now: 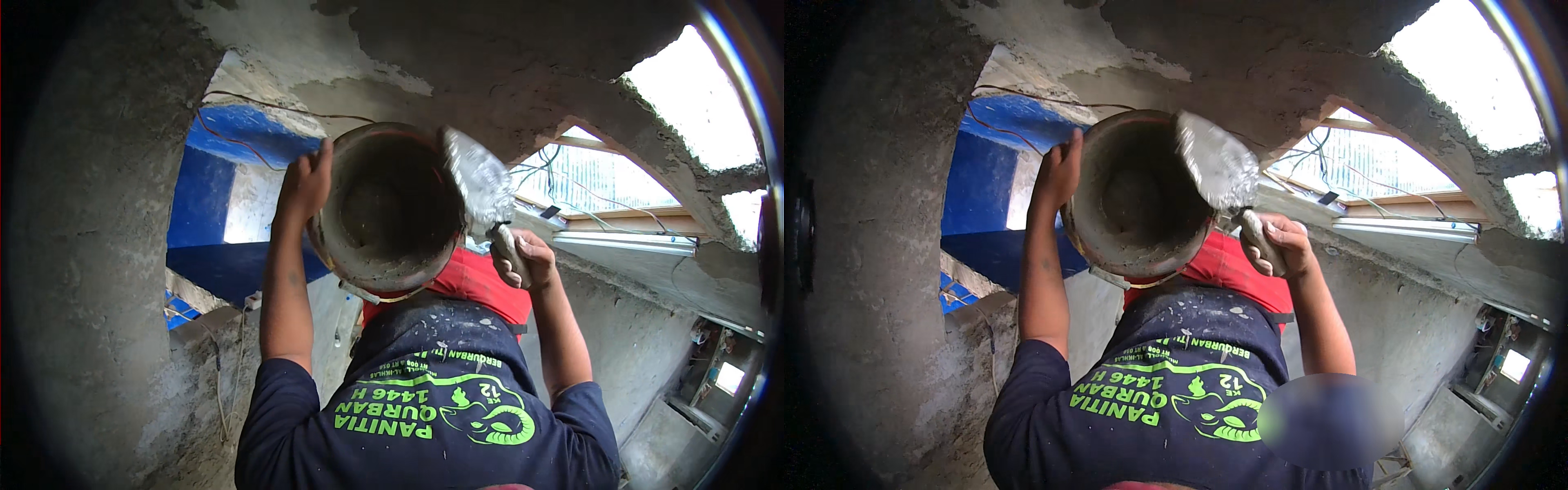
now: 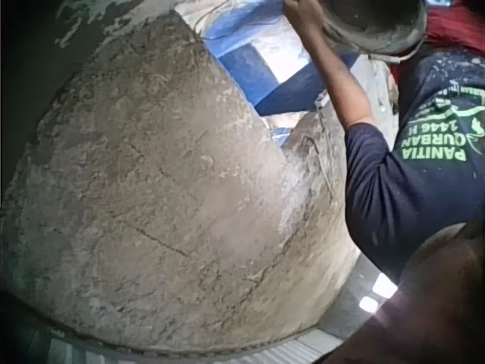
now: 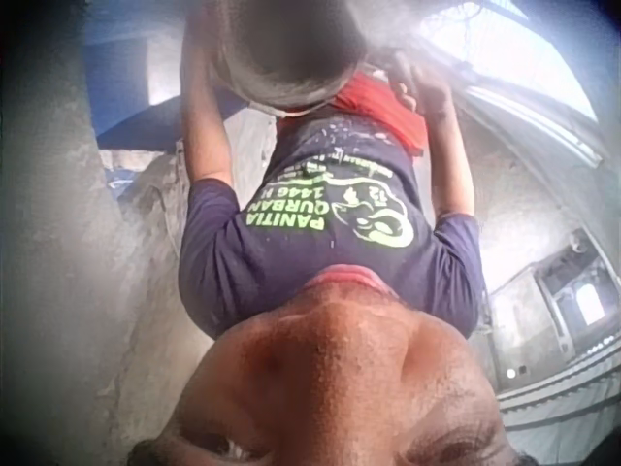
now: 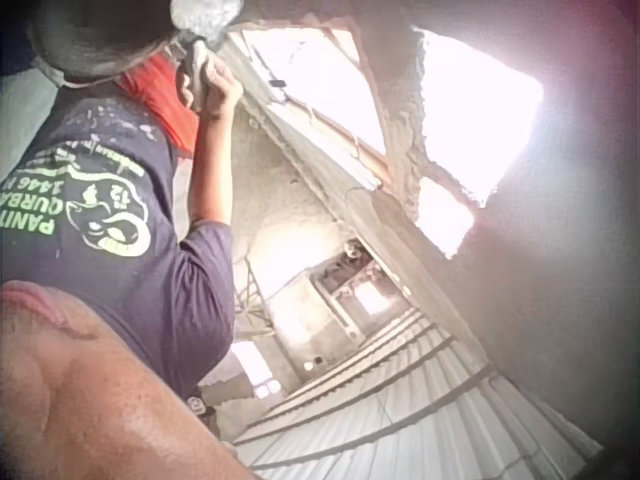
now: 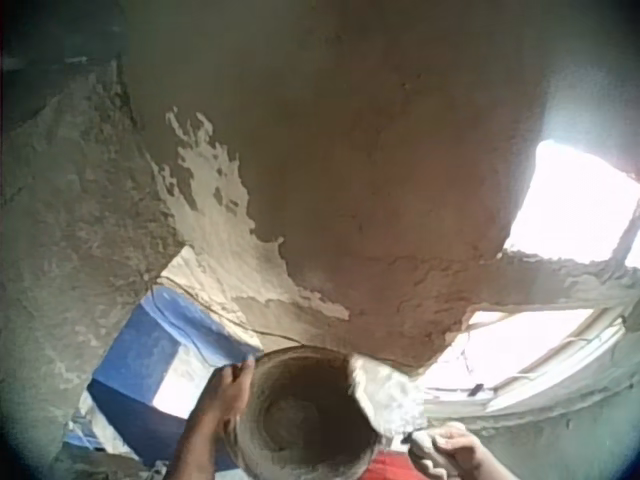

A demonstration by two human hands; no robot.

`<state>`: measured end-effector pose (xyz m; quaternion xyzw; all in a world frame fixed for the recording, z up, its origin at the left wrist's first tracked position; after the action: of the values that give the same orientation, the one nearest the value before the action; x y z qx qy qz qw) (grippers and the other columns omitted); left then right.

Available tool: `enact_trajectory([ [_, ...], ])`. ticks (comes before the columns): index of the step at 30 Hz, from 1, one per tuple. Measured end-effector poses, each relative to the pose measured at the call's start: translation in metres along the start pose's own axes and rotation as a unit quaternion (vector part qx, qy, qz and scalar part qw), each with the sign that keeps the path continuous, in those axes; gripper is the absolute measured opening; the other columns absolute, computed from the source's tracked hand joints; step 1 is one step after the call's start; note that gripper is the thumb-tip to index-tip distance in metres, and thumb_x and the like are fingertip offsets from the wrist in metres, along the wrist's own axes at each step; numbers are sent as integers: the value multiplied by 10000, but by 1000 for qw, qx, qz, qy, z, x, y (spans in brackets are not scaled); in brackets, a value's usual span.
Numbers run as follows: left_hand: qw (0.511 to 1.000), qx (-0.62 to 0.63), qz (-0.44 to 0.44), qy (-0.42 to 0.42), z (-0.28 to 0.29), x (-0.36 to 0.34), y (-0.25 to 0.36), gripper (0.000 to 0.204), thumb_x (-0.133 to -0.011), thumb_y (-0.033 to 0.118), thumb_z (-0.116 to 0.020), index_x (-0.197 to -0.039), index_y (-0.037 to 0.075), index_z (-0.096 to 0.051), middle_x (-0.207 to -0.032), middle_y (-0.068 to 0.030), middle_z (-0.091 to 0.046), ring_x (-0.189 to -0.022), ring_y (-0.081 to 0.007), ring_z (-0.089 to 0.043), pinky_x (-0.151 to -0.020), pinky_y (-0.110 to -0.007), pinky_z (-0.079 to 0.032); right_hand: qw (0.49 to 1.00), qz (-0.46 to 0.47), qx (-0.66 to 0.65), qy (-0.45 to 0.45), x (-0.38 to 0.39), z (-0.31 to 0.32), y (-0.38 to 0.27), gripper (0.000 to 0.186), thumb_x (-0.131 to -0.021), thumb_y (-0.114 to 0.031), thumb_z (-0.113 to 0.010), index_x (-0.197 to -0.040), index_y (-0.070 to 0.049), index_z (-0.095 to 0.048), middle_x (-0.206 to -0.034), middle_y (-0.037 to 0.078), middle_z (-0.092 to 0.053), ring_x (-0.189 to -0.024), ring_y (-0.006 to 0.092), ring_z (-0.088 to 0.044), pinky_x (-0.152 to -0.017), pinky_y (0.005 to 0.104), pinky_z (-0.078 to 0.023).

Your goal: Applying mortar to a concrete wall using a trowel.

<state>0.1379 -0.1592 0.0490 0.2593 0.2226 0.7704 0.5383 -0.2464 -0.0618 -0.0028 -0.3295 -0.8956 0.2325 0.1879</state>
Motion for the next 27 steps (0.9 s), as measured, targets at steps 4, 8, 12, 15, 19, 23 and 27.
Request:
enact_trajectory([
  [4, 999, 35, 38, -12, 7, 5, -41, 773, -1031, 622, -355, -1019, -66, -708, -1007, -327, -688, -1036, -476, -658, -880, -475, -489, 995, 81, -33, 41, -24, -18, -12, 655, -943, -366, -636, -1422, 33, -431, -884, 107, -538, -557, 142, -501, -407, 246, -409],
  [8, 992, 93, 74, 44, 18, 22, -68, 833, -1013, 676, -325, -990, -68, -699, -952, -296, -699, -954, -414, -683, -855, -480, -484, 993, 72, -65, 60, -56, -12, -16, 587, -985, -358, -562, -1438, -8, -432, -911, 91, -551, -571, 132, -494, -431, 243, -392],
  [12, 987, 77, 113, 78, 19, 28, -74, 876, -985, 725, -337, -849, -84, -646, -813, -266, -668, -797, -406, -631, -781, -498, -459, 982, 141, 60, 113, -74, 3, -26, 532, -995, -310, -563, -1423, -11, -461, -933, 91, -585, -612, 134, -526, -498, 255, -431],
  [15, 987, 70, 126, 66, 22, 26, -97, 873, -985, 721, -347, -845, -87, -647, -802, -260, -667, -792, -396, -631, -776, -495, -459, 893, 256, 323, 181, -87, 15, -37, 470, -981, -209, -616, -1382, 8, -502, -981, 101, -610, -674, 137, -571, -577, 268, -472],
  [19, 984, 100, 136, 51, 22, 29, -96, 866, -984, 719, -361, -844, -86, -647, -796, -254, -664, -781, -384, -628, -774, -494, -460, 536, 417, 706, 204, -107, -2, -60, 395, -908, -128, -699, -1245, 25, -559, -1020, 206, -646, -791, 351, -655, -684, 414, -534],
  [23, 985, 105, 120, 60, 19, 27, -100, 860, -985, 717, -366, -862, -81, -664, -795, -256, -664, -780, -382, -631, -778, -495, -462, 497, 360, 744, 265, -125, 32, -53, 373, -898, -140, -690, -1234, -45, -562, -1088, 209, -621, -873, 452, -642, -704, 524, -533],
  [27, 986, 102, 129, 36, 16, 26, -98, 873, -982, 720, -365, -932, -93, -681, -908, -298, -685, -884, -443, -650, -843, -503, -473, 494, 319, 747, 311, -136, 89, -41, 342, -921, -169, -662, -1221, -68, -533, -1125, 214, -621, -894, 468, -649, -729, 555, -531],
])
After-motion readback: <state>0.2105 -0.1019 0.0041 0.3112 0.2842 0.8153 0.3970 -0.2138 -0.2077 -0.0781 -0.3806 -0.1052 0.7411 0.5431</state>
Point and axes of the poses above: each hand's wrist, its own x-axis away from the middle knuckle, its own z-axis out of the back of the hand, y = z × x, the point moved 7 cm from there along -x, towards the middle knuckle
